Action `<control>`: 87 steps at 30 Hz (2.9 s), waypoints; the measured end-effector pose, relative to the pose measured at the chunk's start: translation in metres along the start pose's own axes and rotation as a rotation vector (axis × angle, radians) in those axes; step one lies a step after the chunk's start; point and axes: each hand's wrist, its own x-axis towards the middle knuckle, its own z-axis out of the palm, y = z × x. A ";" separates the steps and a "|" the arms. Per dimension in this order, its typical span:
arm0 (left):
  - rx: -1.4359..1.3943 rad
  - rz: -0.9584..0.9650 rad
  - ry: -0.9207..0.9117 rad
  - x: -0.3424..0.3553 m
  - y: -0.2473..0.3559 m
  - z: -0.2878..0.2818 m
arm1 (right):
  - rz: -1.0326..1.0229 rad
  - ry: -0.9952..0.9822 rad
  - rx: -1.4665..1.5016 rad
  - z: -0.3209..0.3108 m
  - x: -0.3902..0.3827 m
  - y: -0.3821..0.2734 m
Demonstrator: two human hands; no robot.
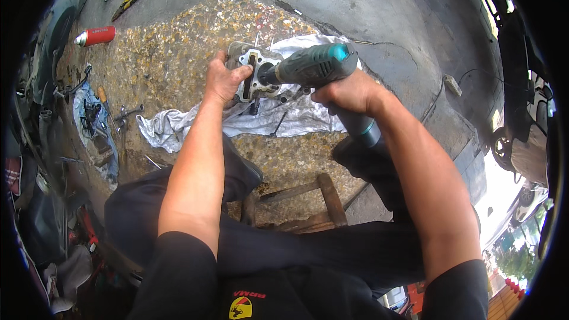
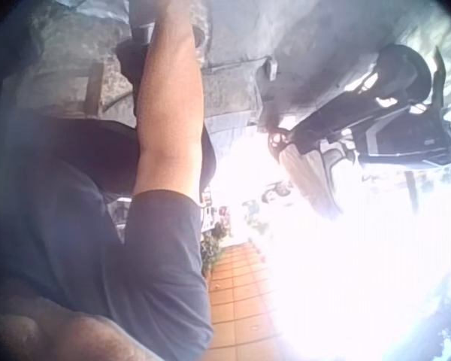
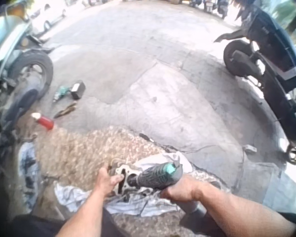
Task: The person cleans a motorcycle engine cylinder head with a cloth, then uses a cordless drill to remove and insert bolts into the cylinder head. The person handles the cylinder head and drill throughout the task.
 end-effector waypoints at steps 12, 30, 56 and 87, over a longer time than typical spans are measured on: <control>-0.062 0.011 0.000 -0.003 0.008 -0.001 | 0.037 -0.162 0.192 -0.016 0.015 0.036; -0.083 -0.018 0.013 0.002 -0.007 0.002 | 0.065 -0.195 0.463 -0.030 0.010 0.031; -0.076 0.026 -0.038 0.005 -0.009 0.001 | 0.027 -0.166 -0.017 -0.023 0.021 0.039; -0.022 0.035 0.013 0.001 -0.004 0.003 | -0.202 -0.086 -0.012 -0.019 0.013 0.010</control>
